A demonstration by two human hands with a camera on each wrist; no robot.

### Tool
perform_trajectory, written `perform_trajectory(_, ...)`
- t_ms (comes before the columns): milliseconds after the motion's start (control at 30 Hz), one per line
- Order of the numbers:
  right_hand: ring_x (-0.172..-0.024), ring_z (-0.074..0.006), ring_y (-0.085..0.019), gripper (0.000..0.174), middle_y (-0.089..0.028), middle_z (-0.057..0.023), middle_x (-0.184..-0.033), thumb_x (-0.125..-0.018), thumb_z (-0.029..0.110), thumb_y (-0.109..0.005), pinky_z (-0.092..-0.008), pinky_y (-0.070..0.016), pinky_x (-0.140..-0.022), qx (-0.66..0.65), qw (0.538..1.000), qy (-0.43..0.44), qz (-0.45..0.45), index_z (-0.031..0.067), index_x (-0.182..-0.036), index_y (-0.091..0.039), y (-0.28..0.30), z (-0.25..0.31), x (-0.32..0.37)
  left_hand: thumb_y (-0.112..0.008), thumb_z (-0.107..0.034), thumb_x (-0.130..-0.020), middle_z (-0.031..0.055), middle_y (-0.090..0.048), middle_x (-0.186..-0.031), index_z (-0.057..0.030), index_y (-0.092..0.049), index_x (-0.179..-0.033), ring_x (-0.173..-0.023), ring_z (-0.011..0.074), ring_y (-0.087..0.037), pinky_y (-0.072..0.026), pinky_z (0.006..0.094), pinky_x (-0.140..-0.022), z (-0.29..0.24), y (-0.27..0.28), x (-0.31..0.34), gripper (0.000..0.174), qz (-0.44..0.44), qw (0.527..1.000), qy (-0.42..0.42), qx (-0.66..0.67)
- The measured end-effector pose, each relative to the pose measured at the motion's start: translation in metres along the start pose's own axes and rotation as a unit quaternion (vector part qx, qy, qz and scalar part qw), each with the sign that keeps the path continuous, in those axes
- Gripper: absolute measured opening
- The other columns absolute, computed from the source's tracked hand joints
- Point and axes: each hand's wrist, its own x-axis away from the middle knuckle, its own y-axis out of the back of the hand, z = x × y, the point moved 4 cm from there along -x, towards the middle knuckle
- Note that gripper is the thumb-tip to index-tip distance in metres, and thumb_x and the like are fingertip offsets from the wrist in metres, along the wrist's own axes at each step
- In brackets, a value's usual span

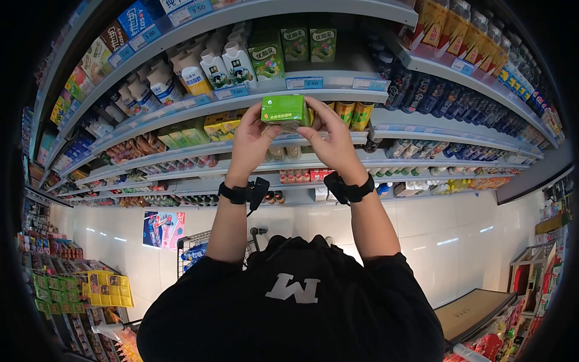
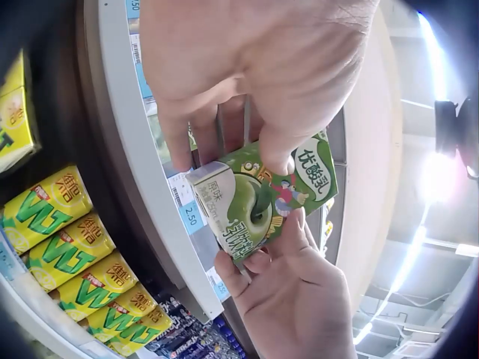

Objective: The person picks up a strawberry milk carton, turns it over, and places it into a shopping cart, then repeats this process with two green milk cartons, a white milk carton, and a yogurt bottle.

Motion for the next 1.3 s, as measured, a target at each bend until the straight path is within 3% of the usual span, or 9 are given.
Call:
perform_trajectory(167,-0.096,-0.0134,-0.058,0.051,-0.059,-0.0088,-0.112,-0.086,0.002,-0.063,-0.0264,-0.0483,-0.082,-0.013,1.0,0.021,0.01,-0.0001,-0.133,-0.042,-0.003,-0.002,-0.001,-0.065,0.004,-0.081,0.0107,-0.053,-0.123,0.0003,-0.047,-0.125,-0.119,0.0213,-0.051,-0.0394,0.0344,-0.104,0.0,0.0,0.0,0.048,-0.006,1.0,0.005,-0.001)
perform_trajectory(267,-0.079,-0.0114,-0.054,0.051,-0.058,-0.0068,-0.102,-0.079,-0.008,-0.059,-0.0256,-0.0484,-0.075,-0.062,0.997,0.033,-0.024,0.0022,-0.127,-0.049,-0.003,0.0,-0.002,-0.064,0.008,-0.079,0.0103,-0.052,-0.123,-0.0004,-0.049,-0.123,-0.119,0.0221,-0.051,-0.0391,0.0347,-0.105,-0.007,-0.002,-0.001,0.047,0.002,1.0,-0.006,-0.005)
perform_trajectory(333,-0.115,-0.0189,-0.053,0.046,-0.05,-0.011,-0.133,-0.087,-0.004,-0.056,-0.0309,-0.0463,-0.094,-0.036,0.999,0.024,0.027,0.0014,-0.131,-0.042,-0.003,-0.001,-0.002,-0.063,0.009,-0.079,0.0101,-0.052,-0.123,-0.0007,-0.05,-0.123,-0.119,0.0224,-0.051,-0.0391,0.0347,-0.105,-0.01,-0.003,-0.002,0.047,0.005,1.0,-0.012,-0.008)
perform_trajectory(567,-0.12,-0.0208,-0.05,0.046,-0.047,-0.0123,-0.136,-0.087,-0.006,-0.055,-0.0326,-0.0446,-0.097,-0.036,0.998,0.031,0.042,0.0015,-0.131,-0.042,-0.008,0.002,-0.005,-0.064,0.01,-0.077,0.0098,-0.053,-0.121,-0.0008,-0.052,-0.121,-0.118,0.0223,-0.052,-0.04,0.034,-0.104,-0.013,-0.001,-0.001,0.047,-0.001,0.999,-0.04,-0.028)
perform_trajectory(633,-0.08,-0.0103,-0.053,0.051,-0.058,-0.0045,-0.098,-0.079,-0.008,-0.057,-0.0246,-0.047,-0.077,-0.066,0.997,0.047,-0.014,0.0048,-0.128,-0.049,-0.009,0.001,-0.005,-0.064,0.011,-0.076,0.0096,-0.053,-0.121,-0.0009,-0.053,-0.121,-0.118,0.0222,-0.052,-0.0401,0.0339,-0.104,-0.011,0.002,-0.001,0.048,-0.006,0.999,-0.037,-0.028)
perform_trajectory(833,-0.079,-0.01,-0.053,0.051,-0.056,-0.0032,-0.091,-0.08,-0.007,-0.059,-0.0236,-0.0463,-0.075,-0.071,0.996,0.045,-0.012,0.0038,-0.129,-0.047,-0.013,0.002,-0.005,-0.066,0.006,-0.08,0.0121,-0.051,-0.132,-0.0006,-0.046,-0.126,-0.121,0.022,-0.049,-0.0404,0.0342,-0.103,-0.014,0.007,0.001,0.05,0.025,0.994,-0.04,-0.095)
perform_trajectory(1133,-0.064,-0.0055,-0.049,0.061,-0.058,-0.0036,-0.084,-0.088,0.01,-0.064,-0.021,-0.0423,-0.056,-0.225,0.97,-0.079,0.044,0.0012,-0.141,-0.035,-0.038,0.012,-0.01,-0.069,-0.007,-0.083,0.0079,-0.064,-0.086,-0.0012,-0.044,-0.134,-0.07,0.0093,-0.061,-0.0489,0.0211,-0.061,-0.021,0.031,0.021,0.057,-0.106,0.994,0.006,0.036)
perform_trajectory(1233,-0.057,-0.0065,-0.052,0.061,-0.06,-0.0041,-0.081,-0.09,0.023,-0.063,-0.0223,-0.0466,-0.048,-0.266,0.941,-0.195,0.076,0.0025,-0.141,-0.036,-0.055,0.001,-0.014,-0.058,-0.027,-0.092,0.0002,-0.054,-0.053,0.0006,-0.048,-0.13,-0.037,0.0061,-0.046,-0.0366,0.0217,-0.034,-0.025,0.028,0.035,0.048,-0.17,0.966,0.182,-0.067)
perform_trajectory(1300,-0.055,-0.0067,-0.056,0.056,-0.059,-0.0037,-0.077,-0.09,0.032,-0.062,-0.0234,-0.0523,-0.046,-0.342,0.881,-0.304,0.118,0.0034,-0.134,-0.044,-0.068,-0.012,-0.011,-0.058,-0.03,-0.092,0.0006,-0.054,-0.053,0.001,-0.053,-0.122,-0.036,0.0066,-0.046,-0.0366,0.0219,-0.033,-0.025,0.033,0.048,0.044,-0.221,0.945,0.233,-0.054)
